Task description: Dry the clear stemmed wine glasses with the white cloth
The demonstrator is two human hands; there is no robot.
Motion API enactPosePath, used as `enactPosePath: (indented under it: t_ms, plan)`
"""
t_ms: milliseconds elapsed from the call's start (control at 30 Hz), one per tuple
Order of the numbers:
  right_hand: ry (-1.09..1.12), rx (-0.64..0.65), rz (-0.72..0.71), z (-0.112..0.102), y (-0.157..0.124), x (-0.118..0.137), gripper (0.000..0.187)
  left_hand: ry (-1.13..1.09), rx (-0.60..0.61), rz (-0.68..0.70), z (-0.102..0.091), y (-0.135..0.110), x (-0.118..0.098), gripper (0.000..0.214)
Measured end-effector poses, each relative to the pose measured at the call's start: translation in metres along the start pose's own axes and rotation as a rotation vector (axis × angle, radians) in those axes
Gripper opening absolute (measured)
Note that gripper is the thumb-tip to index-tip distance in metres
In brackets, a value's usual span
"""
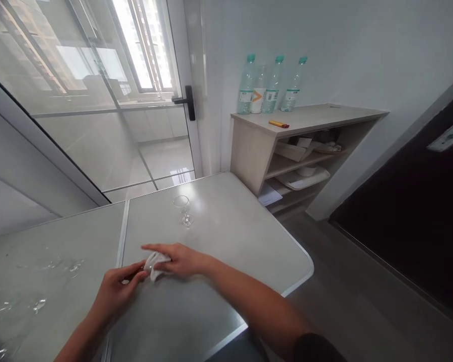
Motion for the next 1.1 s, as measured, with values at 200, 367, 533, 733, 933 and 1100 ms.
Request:
enactPosePath:
  t_ms: [200,367,533,733,933,1100]
  plan:
    - [-0.028,-0.248,0.069,-0.01,-0.002,-0.003,0.051,0.065,-0.158,0.089,-0.003,-0.006,-0.013,0.033]
    - [-0.326,0.089,-0.274,0.011,-0.001,0.03,0.065,-0.484,0.425,-0.321,0.028,-0.005,0.013,0.059]
    - [-0.516,0.326,-0.401,0.03,-0.006,0.029,0.054,-0.67,0.514,-0.488,0.029,-0.008,0.025,0.06]
    - [-0.048,-0.106,-0.156,0.003,-0.001,0.008,0.046,-0.092,0.001,0.043,-0.003,-0.002,-0.008,0.043]
    - [0.316,-0.363,0.174,-0.003,-0.006,-0.031,0.058,0.311,-0.253,0.359,0.002,-0.017,-0.04,0.024]
    - [-0.084,-0.044,-0.12,0.003,-0.002,0.01,0.064,-0.337,0.239,-0.219,0.021,-0.003,-0.001,0.05]
Point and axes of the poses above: each hand's wrist, its own y-axis towards the middle knuckle, its own z-axis out of the palm, x = y × z, the point moved 8 cm from there along y, towards the middle knuckle, and after that the axes turned 12 degrees about -z, right-handed, at the moved point
